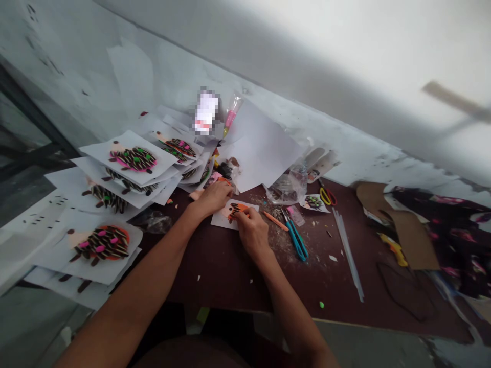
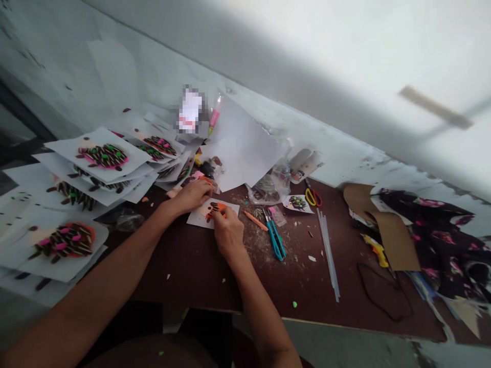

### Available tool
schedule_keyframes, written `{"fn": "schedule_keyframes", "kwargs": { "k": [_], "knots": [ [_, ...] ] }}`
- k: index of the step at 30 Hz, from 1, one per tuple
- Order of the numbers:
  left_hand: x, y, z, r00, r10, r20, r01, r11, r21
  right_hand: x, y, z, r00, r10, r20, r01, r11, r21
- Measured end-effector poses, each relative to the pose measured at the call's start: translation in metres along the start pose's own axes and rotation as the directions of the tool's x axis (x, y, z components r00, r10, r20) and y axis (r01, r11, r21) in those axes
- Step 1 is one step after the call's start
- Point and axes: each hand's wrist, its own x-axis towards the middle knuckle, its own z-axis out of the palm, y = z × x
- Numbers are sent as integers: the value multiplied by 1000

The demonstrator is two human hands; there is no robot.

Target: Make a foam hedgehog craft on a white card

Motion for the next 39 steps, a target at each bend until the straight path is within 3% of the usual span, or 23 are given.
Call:
{"fn": "schedule_keyframes", "kwargs": {
  "k": [4,8,13,17,21,31,39],
  "knots": [
    [0,0,0,1000,-9,-1,9,1000,-12,1,9,-4,998,43,-36,-41,999,30],
    [0,-2,2,1000,0,7,0,1000,5,6,30,-11,980,195,-49,-195,981,-3],
    [0,-2,1,1000,1,8,-1,1000,-14,11,60,-25,901,431,-50,-434,893,-117],
    [0,-2,1,1000,5,3,-5,1000,-14,13,71,-35,841,540,22,-530,833,-161],
    [0,-2,1,1000,7,3,-7,1000,-7,17,71,-40,824,561,74,-546,823,-155],
    [0,-3,3,1000,26,-11,-26,1000,6,21,86,-38,852,505,140,-496,863,-97],
    [1,-2,3,1000,0,4,0,1000,7,21,87,-25,902,427,58,-423,903,-75]
  ]
}}
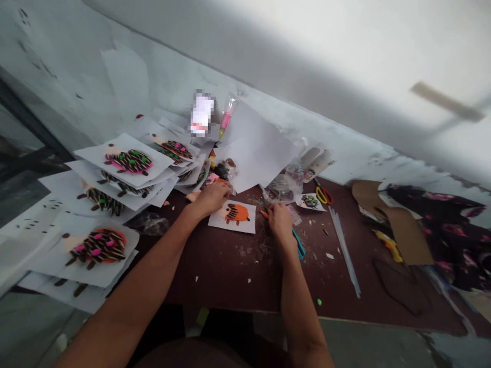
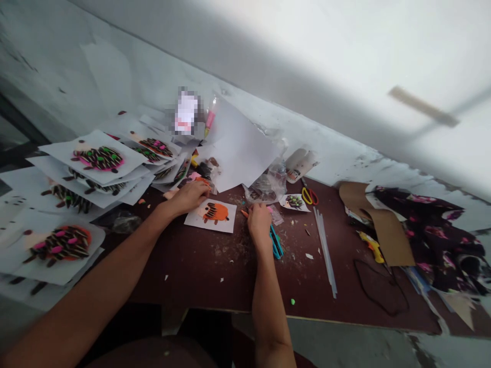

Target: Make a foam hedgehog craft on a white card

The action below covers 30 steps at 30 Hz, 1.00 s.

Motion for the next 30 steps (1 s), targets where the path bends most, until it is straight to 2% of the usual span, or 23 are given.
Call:
{"fn": "schedule_keyframes", "kwargs": {
  "k": [2,4,8,12,16,23,30],
  "knots": [
    [0,1,-1,1000,-3,14,3,1000,7,0,-2,1,999,-4,-38,7,997,80],
    [0,1,-2,1000,-8,21,7,1000,12,-2,-5,0,996,-20,-81,39,971,236],
    [-1,3,-5,1000,-5,19,5,1000,1,-16,-21,-2,972,-191,-135,234,786,572],
    [-2,4,-5,1000,-6,8,6,1000,-12,-33,-42,5,949,-299,-99,281,660,697],
    [-2,3,-4,1000,-9,1,9,1000,-8,-43,-55,15,938,-339,-73,291,657,696],
    [-2,1,-1,1000,14,-24,-14,1000,-9,-49,-62,21,882,-428,-197,468,748,471],
    [-1,1,1,1000,2,-5,-2,1000,15,-54,-66,28,871,-454,-188,490,776,398]
  ]
}}
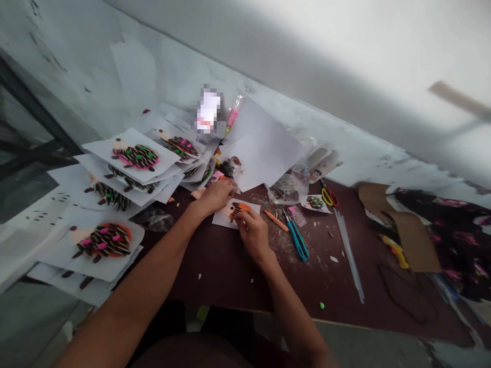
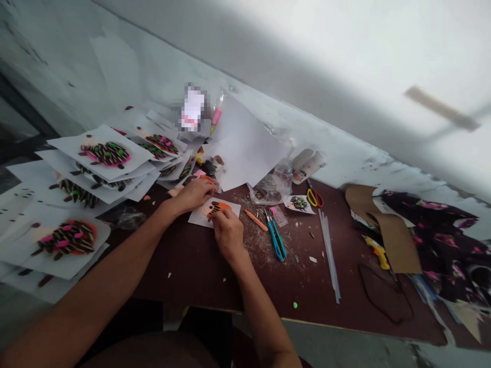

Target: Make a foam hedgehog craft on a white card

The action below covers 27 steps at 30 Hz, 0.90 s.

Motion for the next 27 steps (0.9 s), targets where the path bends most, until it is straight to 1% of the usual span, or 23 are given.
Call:
{"fn": "schedule_keyframes", "kwargs": {
  "k": [5,11,16,27],
  "knots": [
    [0,-1,2,1000,-6,-9,6,1000,-13,0,-2,1,1000,20,-20,-20,1000,-19],
    [0,0,1,1000,-14,-8,14,1000,-25,1,-1,3,1000,19,15,-18,998,-65],
    [0,-1,2,1000,-5,-13,4,999,-42,1,2,6,1000,14,20,-13,997,-71],
    [-1,3,-3,1000,-9,3,9,1000,-8,3,3,8,999,25,30,-22,994,-104]
  ]
}}
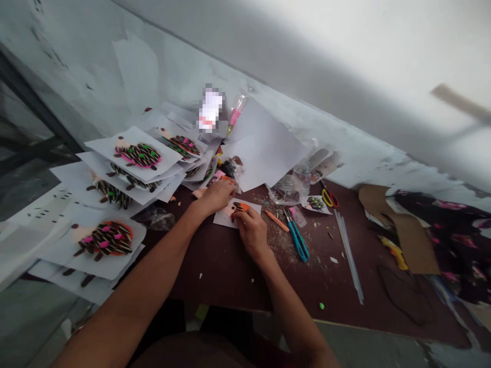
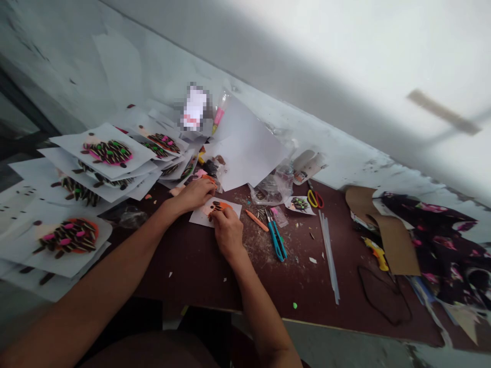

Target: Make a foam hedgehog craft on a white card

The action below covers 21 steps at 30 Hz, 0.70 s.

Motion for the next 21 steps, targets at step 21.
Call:
{"fn": "schedule_keyframes", "kwargs": {
  "k": [21],
  "knots": [
    [1,-1,2,1000,0,-12,0,1000,-7,0,1,1,1000,15,-23,-14,999,42]
  ]
}}
